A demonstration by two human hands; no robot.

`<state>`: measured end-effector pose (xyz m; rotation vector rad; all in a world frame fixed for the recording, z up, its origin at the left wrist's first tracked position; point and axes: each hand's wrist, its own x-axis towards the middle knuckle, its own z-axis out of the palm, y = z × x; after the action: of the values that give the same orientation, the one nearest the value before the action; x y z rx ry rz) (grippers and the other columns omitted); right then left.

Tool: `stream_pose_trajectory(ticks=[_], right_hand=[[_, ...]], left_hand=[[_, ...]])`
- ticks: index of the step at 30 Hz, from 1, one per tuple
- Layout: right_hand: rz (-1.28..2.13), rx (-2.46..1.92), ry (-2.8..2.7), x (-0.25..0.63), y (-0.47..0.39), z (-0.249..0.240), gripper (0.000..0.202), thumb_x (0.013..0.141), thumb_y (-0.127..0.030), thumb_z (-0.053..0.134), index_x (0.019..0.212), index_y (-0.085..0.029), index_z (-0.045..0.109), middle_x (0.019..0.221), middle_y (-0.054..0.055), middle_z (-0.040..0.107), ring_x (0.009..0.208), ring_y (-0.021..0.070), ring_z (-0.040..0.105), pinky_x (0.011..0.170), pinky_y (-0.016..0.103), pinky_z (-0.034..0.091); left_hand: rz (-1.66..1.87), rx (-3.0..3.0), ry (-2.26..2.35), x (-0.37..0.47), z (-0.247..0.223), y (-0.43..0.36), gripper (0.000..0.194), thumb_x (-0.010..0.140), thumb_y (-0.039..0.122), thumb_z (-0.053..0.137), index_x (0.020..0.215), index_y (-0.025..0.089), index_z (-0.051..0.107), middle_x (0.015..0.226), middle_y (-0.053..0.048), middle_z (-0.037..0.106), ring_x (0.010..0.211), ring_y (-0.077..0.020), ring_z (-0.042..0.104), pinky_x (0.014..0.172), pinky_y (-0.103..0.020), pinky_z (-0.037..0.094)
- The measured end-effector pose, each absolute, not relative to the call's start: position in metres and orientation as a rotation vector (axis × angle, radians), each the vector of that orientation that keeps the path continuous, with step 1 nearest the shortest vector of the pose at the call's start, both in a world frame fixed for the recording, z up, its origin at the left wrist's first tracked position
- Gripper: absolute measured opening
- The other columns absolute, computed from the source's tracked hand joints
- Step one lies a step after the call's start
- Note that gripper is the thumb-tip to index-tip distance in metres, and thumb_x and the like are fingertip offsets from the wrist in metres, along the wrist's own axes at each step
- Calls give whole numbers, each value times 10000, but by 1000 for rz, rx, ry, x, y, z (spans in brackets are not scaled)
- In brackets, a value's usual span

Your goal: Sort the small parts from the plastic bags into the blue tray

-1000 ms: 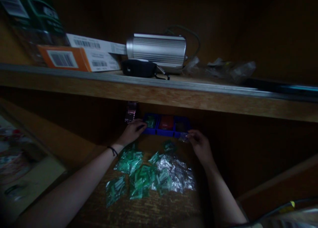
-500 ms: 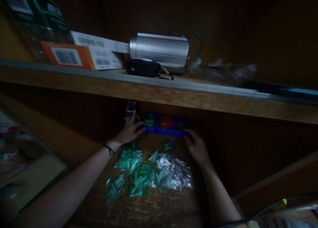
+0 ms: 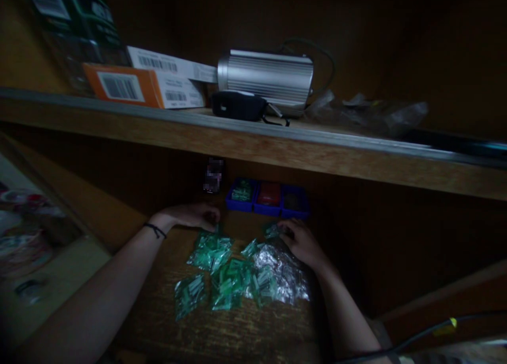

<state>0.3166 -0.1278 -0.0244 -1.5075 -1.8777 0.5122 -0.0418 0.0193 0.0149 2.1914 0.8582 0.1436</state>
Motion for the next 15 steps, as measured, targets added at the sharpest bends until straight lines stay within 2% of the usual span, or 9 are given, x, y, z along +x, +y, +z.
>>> stream_pose_trajectory(ticks=[4, 7, 9, 12, 15], right_hand=[[669, -1470, -1727, 317, -130, -21, 196, 923, -380, 562, 1030, -261, 676, 999, 17, 734, 948, 224, 674, 854, 348, 503], [642, -1488, -1646, 322, -130, -20, 181, 894, -382, 569, 895, -252, 695, 935, 9, 741, 941, 236, 678, 880, 357, 491], [626, -1494, -1568, 325, -129, -17, 193, 869, -390, 587, 854, -249, 718, 926, 19, 752, 954, 252, 685, 915, 380, 488], [572, -1472, -1406, 328, -130, -11, 248, 862, -445, 609, 908, -248, 752, 1002, 49, 768, 1030, 279, 682, 979, 420, 475], [481, -1439, -1275, 330, -129, -6, 391, 880, -500, 607, 1175, -264, 708, 1245, 66, 712, 1194, 287, 621, 1057, 443, 436]], left_hand=[[159, 2136, 821, -39, 13, 19, 206, 707, 376, 748, 853, 244, 688, 821, 19, 668, 743, -171, 587, 650, -248, 405], [249, 2108, 800, -40, 12, 20, 206, 747, 375, 720, 863, 225, 638, 828, 11, 660, 755, -172, 589, 680, -256, 430], [365, 2098, 781, -42, 13, 22, 232, 783, 376, 704, 940, 232, 613, 869, 6, 658, 804, -179, 601, 714, -264, 453], [522, 2072, 739, -43, 17, 24, 282, 853, 385, 667, 1093, 265, 578, 951, -2, 671, 898, -190, 624, 783, -288, 484], [729, 2105, 758, -33, 19, 23, 236, 913, 409, 611, 1093, 258, 619, 1015, -17, 696, 969, -203, 636, 864, -326, 492]])
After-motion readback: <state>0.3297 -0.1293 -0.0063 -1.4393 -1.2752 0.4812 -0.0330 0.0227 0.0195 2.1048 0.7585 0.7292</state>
